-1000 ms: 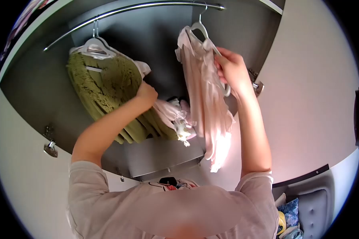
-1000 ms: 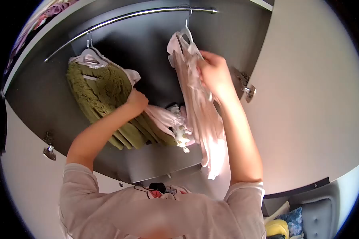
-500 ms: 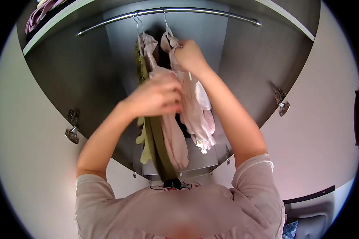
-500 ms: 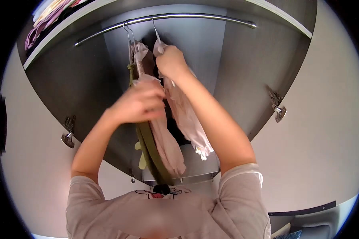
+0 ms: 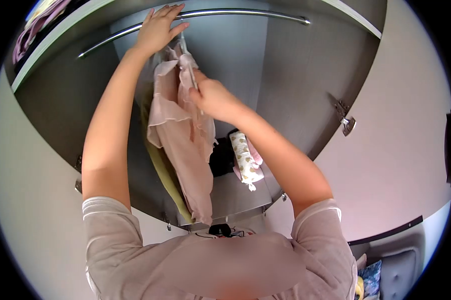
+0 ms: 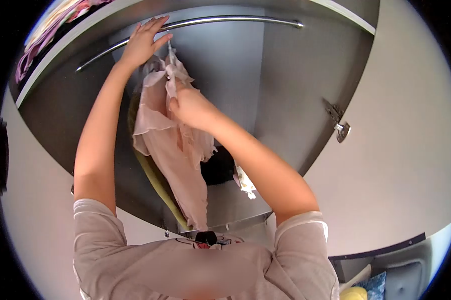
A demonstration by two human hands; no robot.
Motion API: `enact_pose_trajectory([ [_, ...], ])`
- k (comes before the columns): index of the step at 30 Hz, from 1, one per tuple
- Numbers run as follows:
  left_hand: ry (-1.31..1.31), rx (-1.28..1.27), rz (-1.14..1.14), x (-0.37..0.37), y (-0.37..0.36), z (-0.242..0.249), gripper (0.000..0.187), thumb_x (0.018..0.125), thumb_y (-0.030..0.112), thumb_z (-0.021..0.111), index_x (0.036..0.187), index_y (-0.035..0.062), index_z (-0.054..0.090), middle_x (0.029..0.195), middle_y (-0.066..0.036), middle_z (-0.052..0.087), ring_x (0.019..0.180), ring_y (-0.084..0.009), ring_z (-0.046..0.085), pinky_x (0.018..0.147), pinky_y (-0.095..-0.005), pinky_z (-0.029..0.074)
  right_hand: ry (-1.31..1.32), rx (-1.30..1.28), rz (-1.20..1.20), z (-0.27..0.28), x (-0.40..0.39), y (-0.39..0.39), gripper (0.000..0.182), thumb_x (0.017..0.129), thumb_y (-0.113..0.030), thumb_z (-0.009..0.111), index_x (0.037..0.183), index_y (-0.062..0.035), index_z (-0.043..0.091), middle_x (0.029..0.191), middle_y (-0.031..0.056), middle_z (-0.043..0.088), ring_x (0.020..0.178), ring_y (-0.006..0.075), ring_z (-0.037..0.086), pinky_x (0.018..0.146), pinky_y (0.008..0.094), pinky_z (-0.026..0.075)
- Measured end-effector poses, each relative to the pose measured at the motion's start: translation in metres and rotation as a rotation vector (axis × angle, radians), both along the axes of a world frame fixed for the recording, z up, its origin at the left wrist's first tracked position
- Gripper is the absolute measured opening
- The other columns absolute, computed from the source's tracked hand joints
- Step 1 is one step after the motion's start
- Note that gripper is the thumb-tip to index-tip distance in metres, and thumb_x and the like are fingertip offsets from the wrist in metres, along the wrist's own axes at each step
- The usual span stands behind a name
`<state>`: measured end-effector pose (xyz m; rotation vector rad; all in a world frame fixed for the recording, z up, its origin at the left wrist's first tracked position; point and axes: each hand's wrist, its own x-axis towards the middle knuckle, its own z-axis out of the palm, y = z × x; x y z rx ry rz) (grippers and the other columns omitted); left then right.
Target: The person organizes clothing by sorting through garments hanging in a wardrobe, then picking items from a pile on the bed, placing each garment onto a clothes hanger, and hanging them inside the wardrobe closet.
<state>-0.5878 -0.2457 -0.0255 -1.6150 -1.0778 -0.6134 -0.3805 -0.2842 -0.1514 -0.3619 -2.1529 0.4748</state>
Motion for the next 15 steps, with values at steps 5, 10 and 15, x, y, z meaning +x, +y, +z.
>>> enact_pose_trajectory([
  [5, -0.139, -0.228, 0.032, -0.019, 0.037, 0.025, 0.039, 0.092, 0.036, 0.052, 0.122, 0.0112, 0.057, 0.115, -0.016, 0.06, 0.106, -0.0347, 0.057, 0.089, -0.0396, 0.045, -0.16, -0.111, -0.038, 0.002, 0.028, -0.018, 0.066, 0.09, -0.037, 0.055, 0.132, 0.0112, 0.038, 0.072, 0.0232, 0.06, 0.066, 0.0319, 0.06, 0.064, 0.0378, 0.047],
  [10, -0.105, -0.452, -0.114, -0.077, 0.068, 0.033, 0.033, 0.095, 0.025, 0.05, 0.123, 0.0095, 0.056, 0.116, -0.02, 0.059, 0.107, -0.0371, 0.056, 0.092, -0.0383, 0.044, -0.277, -0.486, -0.18, -0.055, 0.109, -0.056, 0.059, 0.088, -0.039, 0.059, 0.124, 0.0065, 0.049, 0.074, 0.0167, 0.061, 0.066, 0.023, 0.059, 0.062, 0.0335, 0.046],
  [15, -0.053, -0.468, -0.08, -0.099, 0.075, 0.03, 0.043, 0.095, 0.032, 0.05, 0.132, 0.0113, 0.048, 0.129, -0.016, 0.053, 0.117, -0.0319, 0.052, 0.098, -0.0364, 0.04, -0.207, -0.745, -0.455, -0.174, 0.18, -0.118, 0.052, 0.087, -0.038, 0.059, 0.12, 0.0018, 0.053, 0.075, 0.0149, 0.063, 0.071, 0.023, 0.062, 0.064, 0.0346, 0.047],
])
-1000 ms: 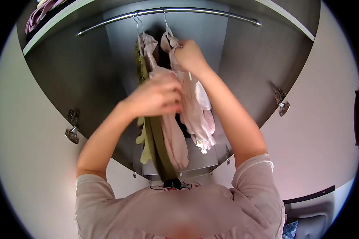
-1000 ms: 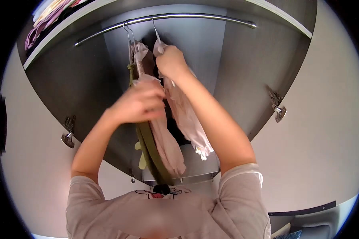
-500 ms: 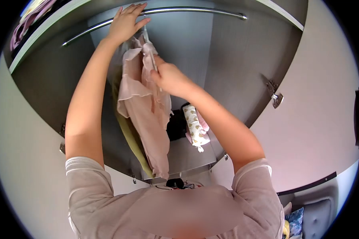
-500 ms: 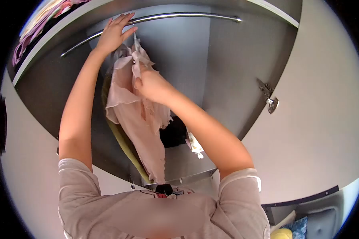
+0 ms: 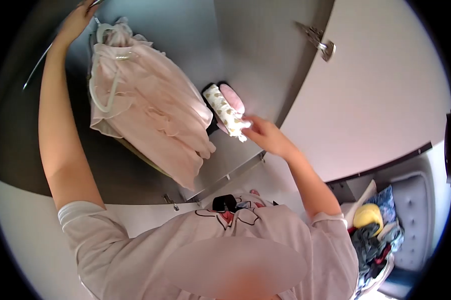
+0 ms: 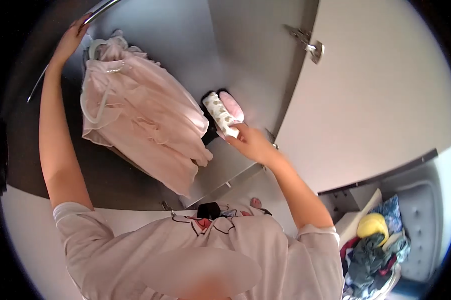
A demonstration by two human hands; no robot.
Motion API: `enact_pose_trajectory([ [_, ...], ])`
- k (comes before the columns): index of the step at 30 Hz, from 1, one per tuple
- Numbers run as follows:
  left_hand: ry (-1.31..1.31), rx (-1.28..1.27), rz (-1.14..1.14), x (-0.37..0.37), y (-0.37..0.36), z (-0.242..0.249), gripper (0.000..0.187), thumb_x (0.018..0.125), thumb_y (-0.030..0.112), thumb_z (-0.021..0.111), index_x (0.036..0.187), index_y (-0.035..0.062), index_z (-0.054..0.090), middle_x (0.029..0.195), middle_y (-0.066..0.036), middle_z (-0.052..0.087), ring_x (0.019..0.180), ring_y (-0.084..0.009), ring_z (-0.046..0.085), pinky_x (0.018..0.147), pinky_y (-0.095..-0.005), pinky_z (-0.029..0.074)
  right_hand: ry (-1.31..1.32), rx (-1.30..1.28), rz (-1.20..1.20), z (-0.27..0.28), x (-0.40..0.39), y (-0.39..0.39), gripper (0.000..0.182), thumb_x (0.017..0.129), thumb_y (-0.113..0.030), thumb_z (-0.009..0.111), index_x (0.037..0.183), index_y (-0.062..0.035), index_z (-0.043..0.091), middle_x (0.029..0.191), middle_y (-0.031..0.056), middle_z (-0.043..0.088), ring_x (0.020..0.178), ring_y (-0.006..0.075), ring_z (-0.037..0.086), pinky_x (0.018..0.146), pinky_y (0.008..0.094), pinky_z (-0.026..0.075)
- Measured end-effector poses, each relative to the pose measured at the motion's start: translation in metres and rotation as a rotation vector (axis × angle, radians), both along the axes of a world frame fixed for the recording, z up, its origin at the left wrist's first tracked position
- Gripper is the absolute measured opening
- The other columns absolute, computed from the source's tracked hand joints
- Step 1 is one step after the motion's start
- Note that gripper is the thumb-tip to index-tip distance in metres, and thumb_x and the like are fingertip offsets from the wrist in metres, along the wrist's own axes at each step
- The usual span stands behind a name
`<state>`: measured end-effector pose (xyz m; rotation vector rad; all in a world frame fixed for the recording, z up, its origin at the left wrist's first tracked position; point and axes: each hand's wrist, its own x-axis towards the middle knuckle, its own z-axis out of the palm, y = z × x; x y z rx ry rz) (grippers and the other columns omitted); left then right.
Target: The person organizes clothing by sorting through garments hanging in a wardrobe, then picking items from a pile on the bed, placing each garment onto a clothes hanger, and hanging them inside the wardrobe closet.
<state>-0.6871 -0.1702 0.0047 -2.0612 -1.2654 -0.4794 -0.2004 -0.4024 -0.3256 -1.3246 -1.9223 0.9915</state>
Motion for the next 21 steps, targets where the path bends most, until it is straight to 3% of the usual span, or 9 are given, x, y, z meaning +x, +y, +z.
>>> enact_pose_trajectory([
  [4, 0.015, 0.146, 0.249, 0.028, -0.006, -0.012, 0.06, 0.087, 0.052, 0.052, 0.135, 0.0158, 0.045, 0.136, -0.017, 0.046, 0.122, -0.0341, 0.048, 0.1, -0.0434, 0.038, -0.084, -0.241, -0.328, -0.155, 0.047, -0.096, 0.047, 0.086, -0.037, 0.058, 0.116, 0.0001, 0.057, 0.082, 0.018, 0.064, 0.078, 0.0295, 0.063, 0.07, 0.0388, 0.048],
  [5, 0.002, 0.211, 0.262, 0.038, -0.008, -0.015, 0.06, 0.088, 0.049, 0.052, 0.135, 0.0138, 0.045, 0.135, -0.018, 0.046, 0.122, -0.0336, 0.047, 0.1, -0.0432, 0.038, -0.134, -0.297, -0.394, -0.181, 0.052, -0.132, 0.045, 0.087, -0.037, 0.057, 0.114, -0.0006, 0.059, 0.083, 0.0184, 0.065, 0.079, 0.0299, 0.064, 0.071, 0.0388, 0.049],
  [8, -0.111, 0.316, -0.026, 0.077, -0.058, -0.033, 0.058, 0.088, 0.042, 0.054, 0.134, 0.0081, 0.044, 0.135, -0.019, 0.046, 0.123, -0.0322, 0.046, 0.101, -0.0427, 0.037, -0.256, -0.465, -0.566, -0.249, 0.056, -0.25, 0.045, 0.087, -0.04, 0.055, 0.106, -0.0006, 0.062, 0.088, 0.023, 0.065, 0.084, 0.0387, 0.063, 0.075, 0.0448, 0.049],
  [10, -0.179, 0.244, -0.286, 0.115, -0.112, -0.049, 0.057, 0.089, 0.038, 0.055, 0.134, 0.0042, 0.043, 0.135, -0.019, 0.045, 0.124, -0.0313, 0.045, 0.102, -0.0424, 0.036, -0.384, -0.629, -0.409, -0.272, 0.062, -0.313, 0.045, 0.086, -0.042, 0.055, 0.1, 0.0, 0.064, 0.09, 0.0237, 0.065, 0.086, 0.0401, 0.062, 0.077, 0.0465, 0.048],
  [13, -0.135, -0.082, -0.642, 0.169, -0.206, -0.09, 0.056, 0.09, 0.031, 0.056, 0.134, -0.0015, 0.042, 0.135, -0.021, 0.045, 0.125, -0.0299, 0.043, 0.104, -0.0419, 0.035, -0.401, -0.809, -0.314, -0.288, 0.061, -0.377, 0.041, 0.084, -0.038, 0.055, 0.089, 0.001, 0.065, 0.09, 0.0237, 0.065, 0.089, 0.0398, 0.062, 0.079, 0.0475, 0.048],
  [15, 0.01, -0.362, -0.91, 0.209, -0.248, -0.126, 0.059, 0.092, 0.034, 0.052, 0.137, -0.0007, 0.039, 0.139, -0.016, 0.044, 0.13, -0.0248, 0.04, 0.106, -0.0404, 0.033, -0.3, -0.856, -0.566, -0.281, 0.061, -0.395, 0.037, 0.082, -0.033, 0.055, 0.089, 0.0006, 0.067, 0.091, 0.0231, 0.066, 0.089, 0.0388, 0.063, 0.081, 0.0461, 0.048],
  [16, 0.058, -0.642, -1.125, 0.249, -0.303, -0.141, 0.05, 0.09, 0.025, 0.055, 0.13, -0.0031, 0.047, 0.127, -0.019, 0.055, 0.123, -0.0283, 0.048, 0.103, -0.0411, 0.037, -0.241, -0.86, -0.696, -0.285, 0.062, -0.403, 0.035, 0.082, -0.032, 0.054, 0.092, -0.0004, 0.067, 0.091, 0.0224, 0.066, 0.089, 0.0383, 0.063, 0.081, 0.0449, 0.049],
  [20, 0.419, -1.328, -1.304, 0.339, -0.371, -0.187, 0.038, 0.084, 0.014, 0.06, 0.117, -0.0046, 0.056, 0.103, -0.018, 0.066, 0.107, -0.0287, 0.059, 0.096, -0.0388, 0.042, 0.04, -0.689, -1.131, -0.292, 0.068, -0.455, 0.037, 0.081, -0.031, 0.054, 0.101, -0.0035, 0.066, 0.091, 0.0204, 0.067, 0.089, 0.0359, 0.064, 0.084, 0.0415, 0.049],
  [21, 0.232, -1.291, -1.244, 0.364, -0.397, -0.205, 0.03, 0.08, 0.005, 0.06, 0.108, -0.0042, 0.06, 0.091, -0.015, 0.067, 0.094, -0.029, 0.062, 0.094, -0.042, 0.043, 0.101, -0.667, -1.19, -0.297, 0.067, -0.474, 0.038, 0.08, -0.032, 0.056, 0.104, -0.0044, 0.066, 0.092, 0.0194, 0.067, 0.089, 0.0347, 0.064, 0.083, 0.0409, 0.049],
])
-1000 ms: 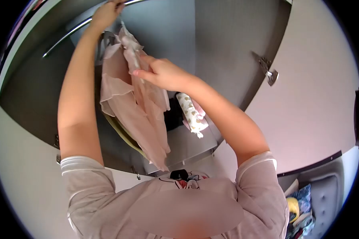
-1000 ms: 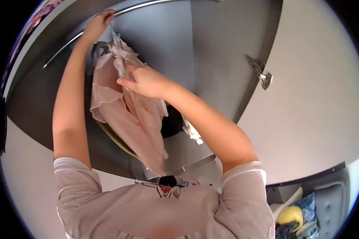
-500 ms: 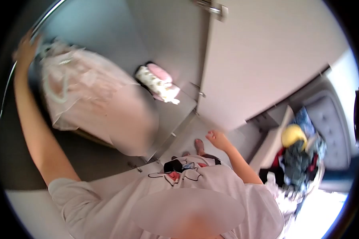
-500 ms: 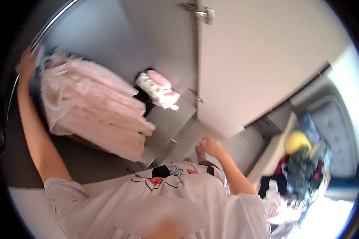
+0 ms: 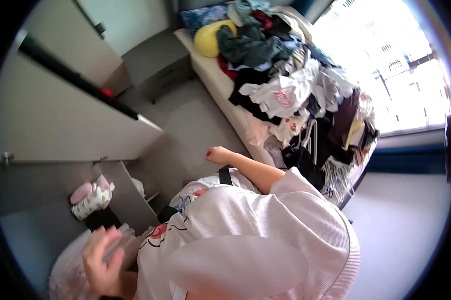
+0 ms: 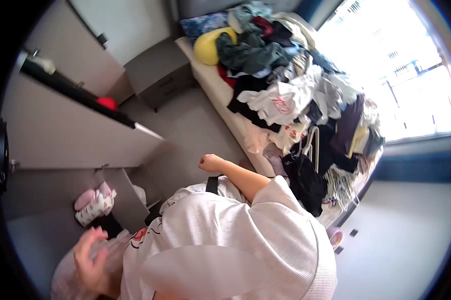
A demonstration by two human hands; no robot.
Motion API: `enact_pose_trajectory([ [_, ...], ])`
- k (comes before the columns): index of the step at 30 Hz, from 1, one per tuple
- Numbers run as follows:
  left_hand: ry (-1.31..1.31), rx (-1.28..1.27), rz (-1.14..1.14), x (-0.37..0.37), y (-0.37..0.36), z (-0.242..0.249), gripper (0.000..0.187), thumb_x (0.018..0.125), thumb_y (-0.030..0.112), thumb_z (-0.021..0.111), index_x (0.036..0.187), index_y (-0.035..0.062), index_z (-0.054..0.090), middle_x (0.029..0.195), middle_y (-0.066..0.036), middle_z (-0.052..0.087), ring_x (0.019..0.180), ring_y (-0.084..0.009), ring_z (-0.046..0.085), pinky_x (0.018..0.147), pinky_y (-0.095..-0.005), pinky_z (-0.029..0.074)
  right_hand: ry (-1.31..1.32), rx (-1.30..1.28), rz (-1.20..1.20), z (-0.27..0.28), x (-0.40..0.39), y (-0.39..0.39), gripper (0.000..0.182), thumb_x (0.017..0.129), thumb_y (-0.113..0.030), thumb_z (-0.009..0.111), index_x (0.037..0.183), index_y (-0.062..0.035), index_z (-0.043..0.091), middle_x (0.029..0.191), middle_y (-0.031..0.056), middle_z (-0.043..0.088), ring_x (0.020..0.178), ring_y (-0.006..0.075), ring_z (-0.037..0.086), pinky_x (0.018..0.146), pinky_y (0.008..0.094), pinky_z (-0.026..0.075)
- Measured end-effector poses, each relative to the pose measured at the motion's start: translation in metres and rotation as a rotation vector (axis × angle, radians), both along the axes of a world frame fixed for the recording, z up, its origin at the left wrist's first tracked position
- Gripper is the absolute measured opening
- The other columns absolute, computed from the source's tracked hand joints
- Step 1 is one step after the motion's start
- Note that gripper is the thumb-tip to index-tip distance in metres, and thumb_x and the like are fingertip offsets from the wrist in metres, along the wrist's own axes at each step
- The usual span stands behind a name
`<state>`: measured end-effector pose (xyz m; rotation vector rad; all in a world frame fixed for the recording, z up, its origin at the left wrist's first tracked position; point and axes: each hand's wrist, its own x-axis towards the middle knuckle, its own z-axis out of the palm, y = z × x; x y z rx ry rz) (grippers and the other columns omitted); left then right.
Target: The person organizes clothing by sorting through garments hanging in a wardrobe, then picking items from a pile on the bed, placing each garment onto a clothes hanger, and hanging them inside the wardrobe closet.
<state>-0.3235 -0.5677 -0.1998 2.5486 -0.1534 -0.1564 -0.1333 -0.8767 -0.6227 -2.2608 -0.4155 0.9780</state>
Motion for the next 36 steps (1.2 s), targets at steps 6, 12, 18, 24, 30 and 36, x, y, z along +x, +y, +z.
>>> enact_pose_trajectory([
  [6, -0.024, -0.27, -0.153, 0.132, -0.126, -0.062, 0.008, 0.079, -0.005, 0.06, 0.085, -0.0028, 0.065, 0.068, -0.008, 0.064, 0.063, -0.0164, 0.062, 0.083, -0.0363, 0.048, 0.05, -0.063, -0.359, -0.061, -0.013, -0.189, 0.033, 0.078, -0.032, 0.059, 0.096, -0.0058, 0.069, 0.095, 0.0189, 0.067, 0.09, 0.0344, 0.064, 0.081, 0.0412, 0.05],
  [12, 0.213, -0.617, -0.211, 0.272, -0.297, -0.152, 0.02, 0.08, 0.006, 0.066, 0.064, 0.0008, 0.057, 0.058, -0.003, 0.054, 0.055, -0.0097, 0.051, 0.069, -0.0265, 0.046, -0.005, -0.395, -0.908, -0.142, -0.06, -0.433, 0.024, 0.078, -0.026, 0.06, 0.08, -0.0033, 0.069, 0.074, 0.0133, 0.067, 0.058, 0.0247, 0.064, 0.056, 0.0371, 0.051],
  [18, 0.774, -0.697, 0.004, 0.384, -0.421, -0.388, 0.027, 0.094, 0.026, 0.052, 0.101, 0.0041, 0.066, 0.086, -0.003, 0.067, 0.075, -0.0107, 0.063, 0.069, -0.0233, 0.048, 0.179, -0.018, -1.491, -0.096, -0.09, -0.498, 0.021, 0.084, -0.021, 0.056, 0.093, -0.0033, 0.062, 0.06, 0.0037, 0.056, 0.046, 0.0138, 0.051, 0.041, 0.0271, 0.041],
  [24, 1.058, -0.581, 0.401, 0.407, -0.466, -0.583, 0.036, 0.091, 0.027, 0.054, 0.12, 0.0059, 0.054, 0.116, -0.009, 0.058, 0.106, -0.0223, 0.056, 0.096, -0.0433, 0.038, 0.429, 0.282, -1.746, -0.069, -0.161, -0.428, 0.018, 0.088, -0.018, 0.056, 0.095, -0.0028, 0.061, 0.064, 0.0039, 0.057, 0.047, 0.0112, 0.049, 0.043, 0.0256, 0.041],
  [30, 0.92, -0.783, 0.691, 0.426, -0.528, -0.639, 0.034, 0.082, 0.022, 0.065, 0.11, 0.0041, 0.057, 0.104, -0.007, 0.06, 0.091, -0.021, 0.057, 0.083, -0.0391, 0.042, 0.662, -0.04, -1.634, -0.052, -0.255, -0.374, 0.022, 0.085, -0.018, 0.06, 0.097, 0.0, 0.064, 0.07, 0.0056, 0.062, 0.059, 0.0125, 0.056, 0.054, 0.0276, 0.045],
  [36, 1.005, -0.721, 0.165, 0.401, -0.558, -0.564, 0.02, 0.077, 0.01, 0.068, 0.091, -0.0019, 0.062, 0.078, -0.008, 0.064, 0.068, -0.017, 0.061, 0.058, -0.0299, 0.048, 0.334, -0.377, -1.53, -0.045, -0.212, -0.362, 0.027, 0.085, -0.021, 0.059, 0.101, 0.0, 0.063, 0.078, 0.012, 0.067, 0.071, 0.0218, 0.064, 0.067, 0.0338, 0.051],
])
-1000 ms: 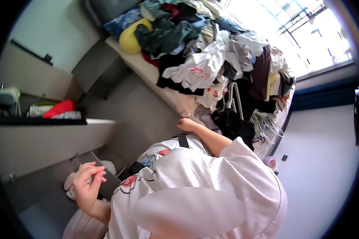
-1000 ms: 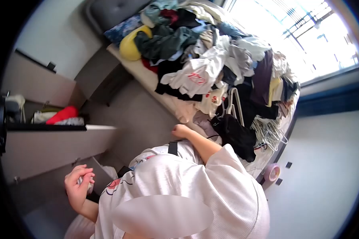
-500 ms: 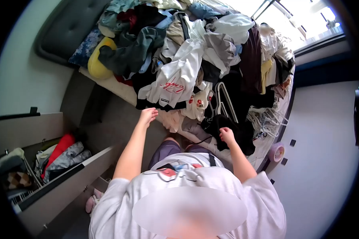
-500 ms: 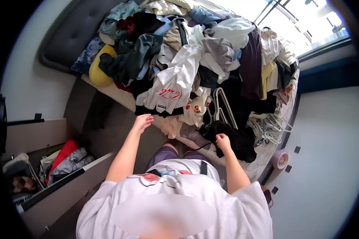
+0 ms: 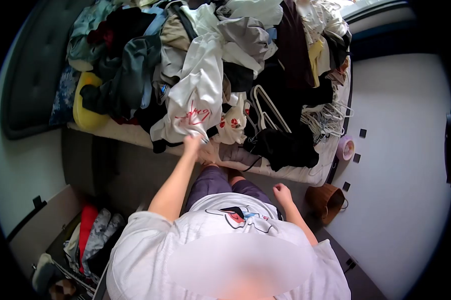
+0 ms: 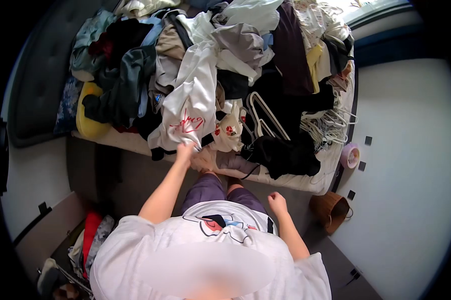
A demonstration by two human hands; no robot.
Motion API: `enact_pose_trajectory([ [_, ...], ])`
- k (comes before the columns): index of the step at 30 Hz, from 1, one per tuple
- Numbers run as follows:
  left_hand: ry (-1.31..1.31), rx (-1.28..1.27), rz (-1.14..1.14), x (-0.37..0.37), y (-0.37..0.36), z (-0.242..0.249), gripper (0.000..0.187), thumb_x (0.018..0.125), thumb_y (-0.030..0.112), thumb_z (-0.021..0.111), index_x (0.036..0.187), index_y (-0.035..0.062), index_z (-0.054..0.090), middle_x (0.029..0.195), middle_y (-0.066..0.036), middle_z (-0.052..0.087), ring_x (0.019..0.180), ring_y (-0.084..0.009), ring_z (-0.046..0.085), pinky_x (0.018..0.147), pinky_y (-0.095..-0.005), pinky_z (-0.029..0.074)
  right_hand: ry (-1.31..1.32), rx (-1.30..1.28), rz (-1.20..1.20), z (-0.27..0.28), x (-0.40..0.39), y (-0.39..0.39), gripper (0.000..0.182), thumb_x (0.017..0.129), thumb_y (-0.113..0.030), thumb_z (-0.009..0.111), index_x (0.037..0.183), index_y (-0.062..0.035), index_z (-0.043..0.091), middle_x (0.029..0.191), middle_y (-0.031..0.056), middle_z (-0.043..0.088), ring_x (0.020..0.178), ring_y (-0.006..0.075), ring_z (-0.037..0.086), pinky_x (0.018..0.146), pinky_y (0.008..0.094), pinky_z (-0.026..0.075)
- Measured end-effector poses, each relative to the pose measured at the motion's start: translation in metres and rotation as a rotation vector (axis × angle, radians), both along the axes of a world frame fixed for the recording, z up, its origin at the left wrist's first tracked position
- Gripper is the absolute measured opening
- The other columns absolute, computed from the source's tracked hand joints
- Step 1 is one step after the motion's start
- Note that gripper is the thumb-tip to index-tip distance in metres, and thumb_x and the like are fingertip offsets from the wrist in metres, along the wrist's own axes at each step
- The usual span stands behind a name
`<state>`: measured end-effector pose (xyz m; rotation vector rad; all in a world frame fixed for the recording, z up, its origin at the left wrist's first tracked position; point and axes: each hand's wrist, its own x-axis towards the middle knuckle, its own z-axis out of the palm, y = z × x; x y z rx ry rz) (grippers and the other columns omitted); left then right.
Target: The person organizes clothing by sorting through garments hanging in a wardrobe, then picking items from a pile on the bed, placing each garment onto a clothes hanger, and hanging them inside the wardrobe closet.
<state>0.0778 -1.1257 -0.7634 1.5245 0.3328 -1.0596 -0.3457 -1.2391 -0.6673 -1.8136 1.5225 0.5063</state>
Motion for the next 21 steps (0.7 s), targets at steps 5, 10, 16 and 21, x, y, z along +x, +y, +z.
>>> enact_pose_trajectory([
  [5, 0.264, -0.403, -0.664, -0.08, -0.02, 0.207, 0.041, 0.077, 0.011, 0.073, 0.111, -0.0036, 0.056, 0.101, -0.008, 0.062, 0.093, -0.0155, 0.06, 0.082, -0.0294, 0.049, -0.723, 0.084, 0.125, 0.068, 0.169, -0.001, 0.076, 0.074, -0.019, 0.074, 0.138, -0.0049, 0.036, 0.128, 0.0205, 0.048, 0.117, 0.027, 0.047, 0.099, 0.0361, 0.039],
  [10, -0.396, -0.748, -1.066, -0.066, -0.017, 0.275, 0.045, 0.073, 0.011, 0.076, 0.112, -0.0007, 0.057, 0.109, -0.011, 0.061, 0.097, -0.0189, 0.059, 0.084, -0.031, 0.048, -0.964, 0.137, 0.247, 0.104, 0.202, -0.005, 0.061, 0.075, -0.015, 0.07, 0.129, -0.0026, 0.046, 0.122, 0.0155, 0.052, 0.118, 0.0271, 0.047, 0.101, 0.0362, 0.037],
  [16, -1.388, -0.326, -0.503, -0.011, -0.004, 0.304, 0.033, 0.069, 0.005, 0.072, 0.099, 0.0013, 0.058, 0.091, -0.013, 0.058, 0.08, -0.0286, 0.059, 0.072, -0.0337, 0.048, -1.324, 0.188, 0.295, 0.234, 0.24, -0.004, 0.005, 0.079, -0.006, 0.06, 0.079, -0.0008, 0.06, 0.073, 0.0132, 0.06, 0.066, 0.0304, 0.057, 0.067, 0.0359, 0.045],
  [21, -1.511, -0.132, -0.147, -0.02, -0.002, 0.325, 0.032, 0.067, 0.002, 0.071, 0.092, 0.0013, 0.051, 0.089, -0.011, 0.047, 0.077, -0.025, 0.048, 0.067, -0.0296, 0.04, -1.564, 0.285, 0.407, 0.275, 0.239, -0.014, 0.012, 0.08, -0.009, 0.064, 0.086, 0.0017, 0.062, 0.082, 0.0124, 0.061, 0.073, 0.0267, 0.06, 0.065, 0.032, 0.046],
])
